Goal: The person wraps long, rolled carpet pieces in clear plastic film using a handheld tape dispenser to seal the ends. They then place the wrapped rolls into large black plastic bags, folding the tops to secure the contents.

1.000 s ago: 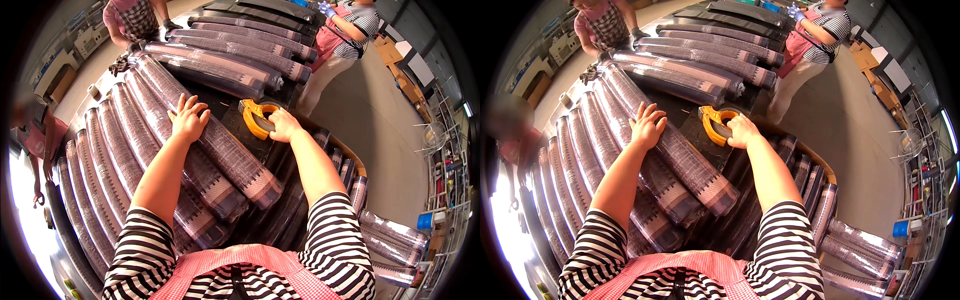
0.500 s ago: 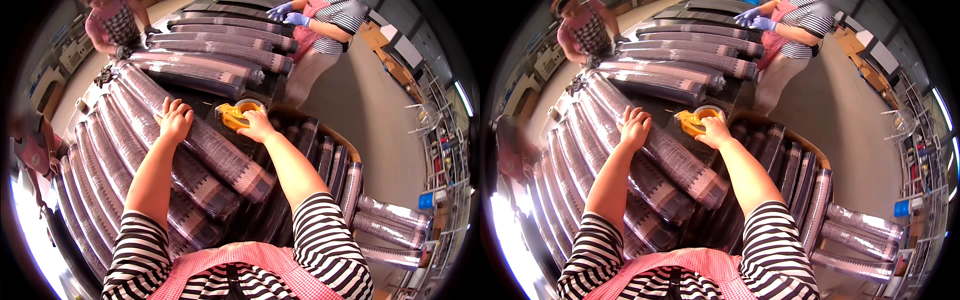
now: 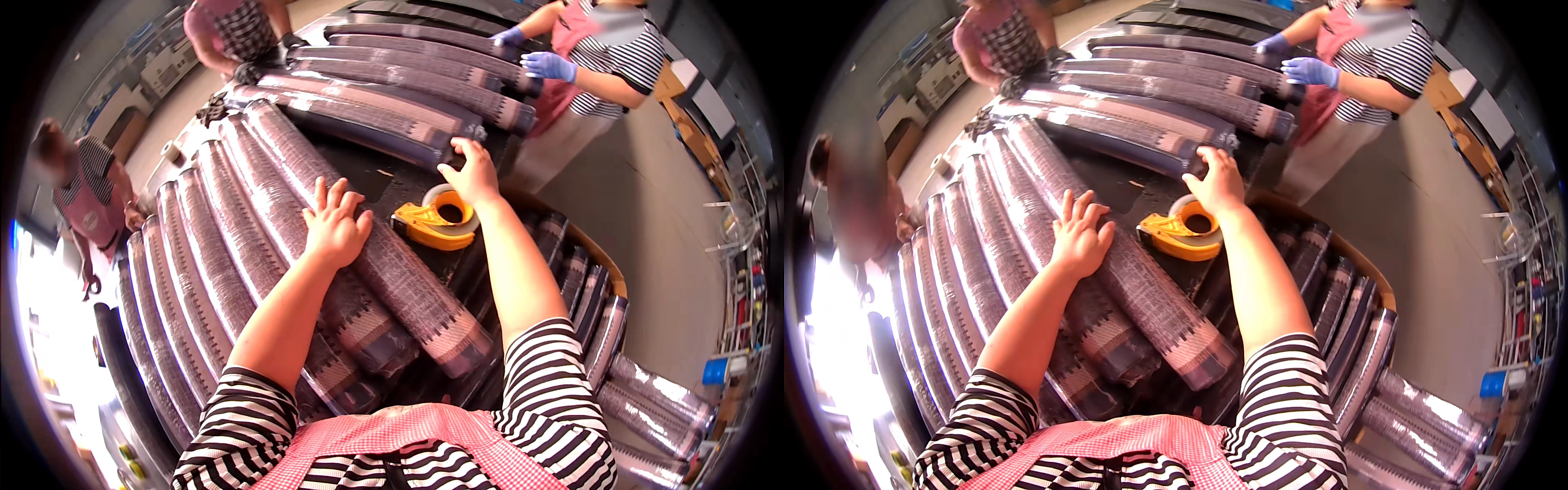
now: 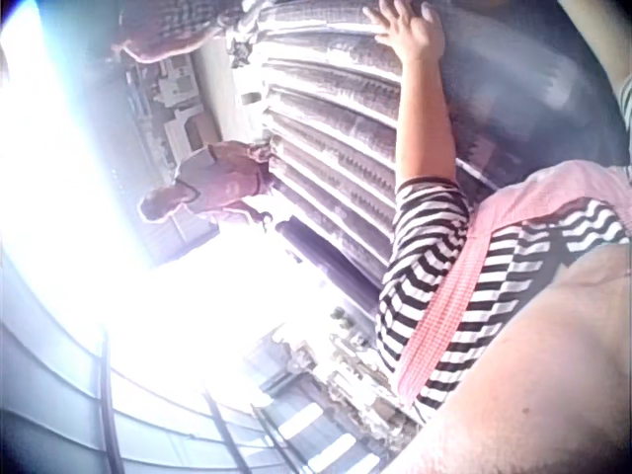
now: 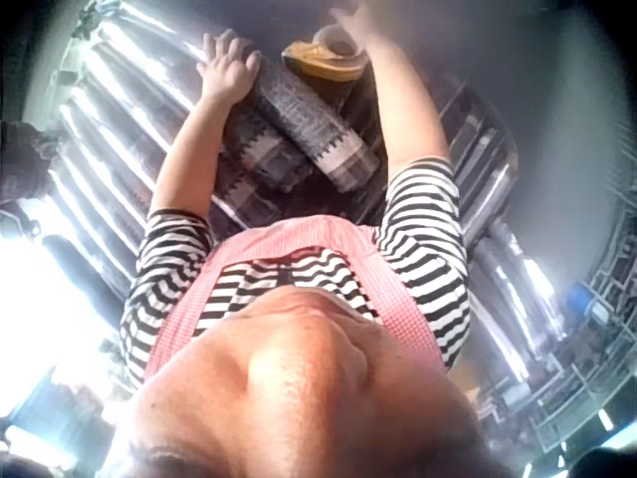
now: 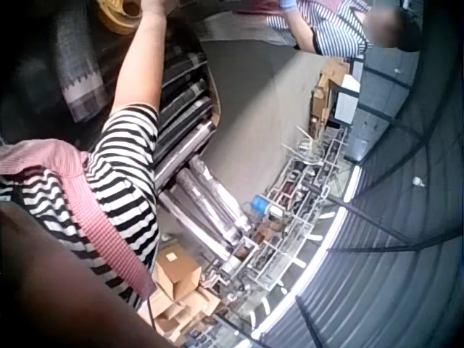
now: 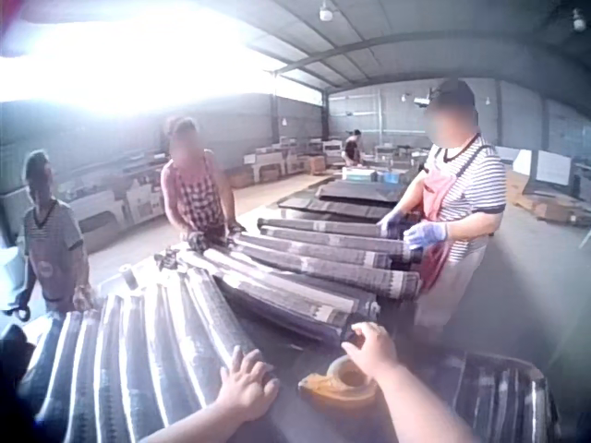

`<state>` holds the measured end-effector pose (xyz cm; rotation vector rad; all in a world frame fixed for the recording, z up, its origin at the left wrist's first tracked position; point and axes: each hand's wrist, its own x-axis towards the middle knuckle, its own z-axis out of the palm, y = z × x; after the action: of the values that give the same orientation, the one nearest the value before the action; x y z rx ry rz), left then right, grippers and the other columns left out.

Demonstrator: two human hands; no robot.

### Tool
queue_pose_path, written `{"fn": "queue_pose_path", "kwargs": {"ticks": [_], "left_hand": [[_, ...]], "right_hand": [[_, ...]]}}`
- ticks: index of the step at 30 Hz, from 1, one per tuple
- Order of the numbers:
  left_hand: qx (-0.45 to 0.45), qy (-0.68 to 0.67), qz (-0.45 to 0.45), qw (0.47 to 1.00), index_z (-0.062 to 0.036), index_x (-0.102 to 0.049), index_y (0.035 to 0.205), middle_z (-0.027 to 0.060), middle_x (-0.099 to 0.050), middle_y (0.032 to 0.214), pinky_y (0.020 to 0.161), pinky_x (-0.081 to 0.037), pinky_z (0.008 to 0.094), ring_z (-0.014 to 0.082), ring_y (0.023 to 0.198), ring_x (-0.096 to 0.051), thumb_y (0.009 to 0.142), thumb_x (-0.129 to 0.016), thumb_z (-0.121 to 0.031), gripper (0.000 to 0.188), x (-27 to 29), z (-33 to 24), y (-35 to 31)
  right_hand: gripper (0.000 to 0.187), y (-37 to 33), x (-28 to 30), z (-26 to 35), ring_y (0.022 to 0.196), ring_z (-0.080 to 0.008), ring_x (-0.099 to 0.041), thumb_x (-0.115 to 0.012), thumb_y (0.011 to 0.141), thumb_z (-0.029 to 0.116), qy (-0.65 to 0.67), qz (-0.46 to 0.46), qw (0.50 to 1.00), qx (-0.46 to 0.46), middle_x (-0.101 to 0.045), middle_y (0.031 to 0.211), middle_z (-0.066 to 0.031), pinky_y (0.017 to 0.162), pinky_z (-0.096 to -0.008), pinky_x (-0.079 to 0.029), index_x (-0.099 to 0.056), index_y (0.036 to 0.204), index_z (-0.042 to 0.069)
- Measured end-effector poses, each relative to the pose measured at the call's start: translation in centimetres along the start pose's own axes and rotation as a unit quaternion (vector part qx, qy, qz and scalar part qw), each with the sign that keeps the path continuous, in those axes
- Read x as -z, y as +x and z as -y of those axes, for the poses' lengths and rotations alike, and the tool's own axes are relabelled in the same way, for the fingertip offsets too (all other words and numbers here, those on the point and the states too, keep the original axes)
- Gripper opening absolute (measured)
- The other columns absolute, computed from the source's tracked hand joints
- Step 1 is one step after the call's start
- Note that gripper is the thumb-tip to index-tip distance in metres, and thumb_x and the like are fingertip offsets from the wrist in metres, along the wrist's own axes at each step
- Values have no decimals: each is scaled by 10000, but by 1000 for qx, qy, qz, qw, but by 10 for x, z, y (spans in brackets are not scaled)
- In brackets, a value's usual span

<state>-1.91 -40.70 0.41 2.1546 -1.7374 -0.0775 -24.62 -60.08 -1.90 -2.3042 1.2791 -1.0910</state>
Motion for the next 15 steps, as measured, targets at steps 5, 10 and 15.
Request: {"fn": "queue_pose_path", "kwargs": {"ticks": [5,10,15], "left_hand": [[11,-26,8,1000,-131,-603,1246,139,-319,1565,1076,-231,763,422,1513,-90,929,-607,-372,399,4,1,-1],[-14,-36,5,999,-131,-588,1260,154,-317,1561,1064,-223,773,440,1510,-82,924,-601,-409,436,4,3,1],[-9,-45,-5,999,-122,-590,1253,162,-326,1555,1060,-231,773,437,1511,-86,920,-593,-412,441,7,7,-3]], "right_hand": [[1189,43,-40,26,1389,-371,-373,-929,602,383,-250,162,952,64,-412,1475,-187,1195,-480,-246,-250,1558,186],[1066,63,-42,36,1250,-358,-486,-875,661,275,-330,196,923,30,-487,1326,-172,1065,-449,-436,-276,1537,173],[1059,94,-19,47,1270,-355,-540,-918,552,300,-177,281,943,-19,-568,1342,-204,1073,-397,-451,-370,1440,113]]}}
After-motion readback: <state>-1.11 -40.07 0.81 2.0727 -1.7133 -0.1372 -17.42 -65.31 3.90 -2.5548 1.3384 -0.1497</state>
